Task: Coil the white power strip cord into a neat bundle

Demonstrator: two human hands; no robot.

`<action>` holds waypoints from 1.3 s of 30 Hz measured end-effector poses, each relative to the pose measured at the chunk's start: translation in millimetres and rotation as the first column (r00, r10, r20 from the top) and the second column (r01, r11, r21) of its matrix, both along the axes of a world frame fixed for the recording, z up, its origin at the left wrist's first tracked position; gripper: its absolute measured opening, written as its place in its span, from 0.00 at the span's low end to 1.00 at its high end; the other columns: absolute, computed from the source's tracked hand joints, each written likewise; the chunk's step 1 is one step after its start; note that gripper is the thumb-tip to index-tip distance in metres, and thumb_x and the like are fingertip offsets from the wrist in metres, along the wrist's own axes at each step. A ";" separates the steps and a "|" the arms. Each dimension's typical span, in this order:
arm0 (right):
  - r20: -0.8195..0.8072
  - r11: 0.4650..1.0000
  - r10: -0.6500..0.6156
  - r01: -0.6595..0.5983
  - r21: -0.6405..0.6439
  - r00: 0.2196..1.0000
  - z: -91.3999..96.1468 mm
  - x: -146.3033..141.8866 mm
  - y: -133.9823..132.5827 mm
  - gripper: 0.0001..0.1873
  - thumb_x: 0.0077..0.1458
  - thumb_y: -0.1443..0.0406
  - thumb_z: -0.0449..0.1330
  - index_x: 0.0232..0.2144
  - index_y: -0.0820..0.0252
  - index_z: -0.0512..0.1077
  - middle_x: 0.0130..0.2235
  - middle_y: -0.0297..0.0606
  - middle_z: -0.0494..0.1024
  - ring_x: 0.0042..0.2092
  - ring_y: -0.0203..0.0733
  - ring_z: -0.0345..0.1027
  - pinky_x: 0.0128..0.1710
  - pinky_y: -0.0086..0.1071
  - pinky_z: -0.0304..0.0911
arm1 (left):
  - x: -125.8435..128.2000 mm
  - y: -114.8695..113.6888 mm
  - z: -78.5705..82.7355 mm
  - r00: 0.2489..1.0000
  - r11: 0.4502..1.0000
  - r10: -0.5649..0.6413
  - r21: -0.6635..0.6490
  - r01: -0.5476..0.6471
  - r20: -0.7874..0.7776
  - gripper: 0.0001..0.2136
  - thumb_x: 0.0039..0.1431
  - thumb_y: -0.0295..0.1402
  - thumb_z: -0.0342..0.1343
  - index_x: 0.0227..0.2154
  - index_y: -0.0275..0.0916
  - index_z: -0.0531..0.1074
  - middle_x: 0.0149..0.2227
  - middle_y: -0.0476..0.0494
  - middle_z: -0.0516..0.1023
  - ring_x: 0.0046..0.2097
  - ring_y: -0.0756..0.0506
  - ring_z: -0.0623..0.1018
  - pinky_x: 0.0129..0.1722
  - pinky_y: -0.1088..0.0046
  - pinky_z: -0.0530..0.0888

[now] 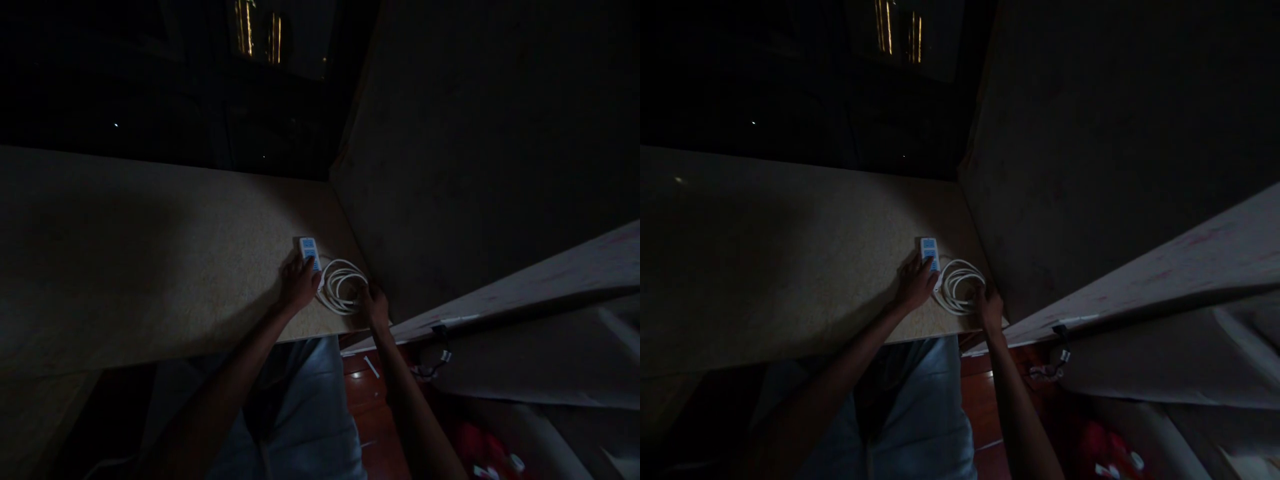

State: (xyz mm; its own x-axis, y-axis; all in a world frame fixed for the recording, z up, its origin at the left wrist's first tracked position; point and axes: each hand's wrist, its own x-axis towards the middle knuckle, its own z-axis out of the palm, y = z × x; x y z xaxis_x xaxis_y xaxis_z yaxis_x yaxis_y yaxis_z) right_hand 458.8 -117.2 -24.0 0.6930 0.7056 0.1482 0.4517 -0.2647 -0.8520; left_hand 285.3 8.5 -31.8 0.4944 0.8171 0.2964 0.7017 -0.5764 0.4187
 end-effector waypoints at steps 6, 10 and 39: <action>0.266 0.991 -0.021 0.055 -0.119 0.964 -0.2 -0.6 -9.2 0.30 0.62 0.51 0.44 0.38 0.68 0.77 0.39 0.57 0.79 0.40 0.52 0.72 0.42 0.39 0.62 | 20.3 -8.7 4.8 0.986 1.000 -0.016 0.010 0.017 -0.166 0.27 0.68 0.46 0.38 0.65 0.38 0.57 0.68 0.28 0.50 0.69 0.33 0.51 0.61 0.46 0.56; 0.264 0.998 -0.013 0.031 -0.063 0.964 -3.0 -1.8 -13.5 0.33 0.64 0.49 0.40 0.40 0.67 0.76 0.40 0.56 0.79 0.40 0.51 0.73 0.42 0.39 0.63 | 25.3 -15.2 5.3 0.992 0.998 0.024 0.052 -0.018 -0.124 0.28 0.68 0.47 0.37 0.64 0.35 0.59 0.68 0.28 0.51 0.69 0.32 0.49 0.61 0.47 0.56; 0.235 0.770 0.534 -0.582 0.262 0.812 11.7 -128.6 14.9 0.17 0.65 0.66 0.46 0.49 0.58 0.72 0.44 0.43 0.77 0.48 0.43 0.70 0.49 0.37 0.65 | -107.5 0.7 2.6 0.870 0.995 -0.003 -0.083 0.051 0.492 0.13 0.57 0.23 0.47 0.40 0.38 0.74 0.39 0.42 0.78 0.41 0.47 0.77 0.43 0.70 0.73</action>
State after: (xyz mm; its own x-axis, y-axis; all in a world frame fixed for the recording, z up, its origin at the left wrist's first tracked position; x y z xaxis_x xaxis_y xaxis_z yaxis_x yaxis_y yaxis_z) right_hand 330.2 -102.3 -12.3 0.1458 0.8616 0.4861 0.5558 0.3352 -0.7608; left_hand 177.7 9.2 -29.2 0.3265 0.8404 0.4327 0.3764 -0.5355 0.7560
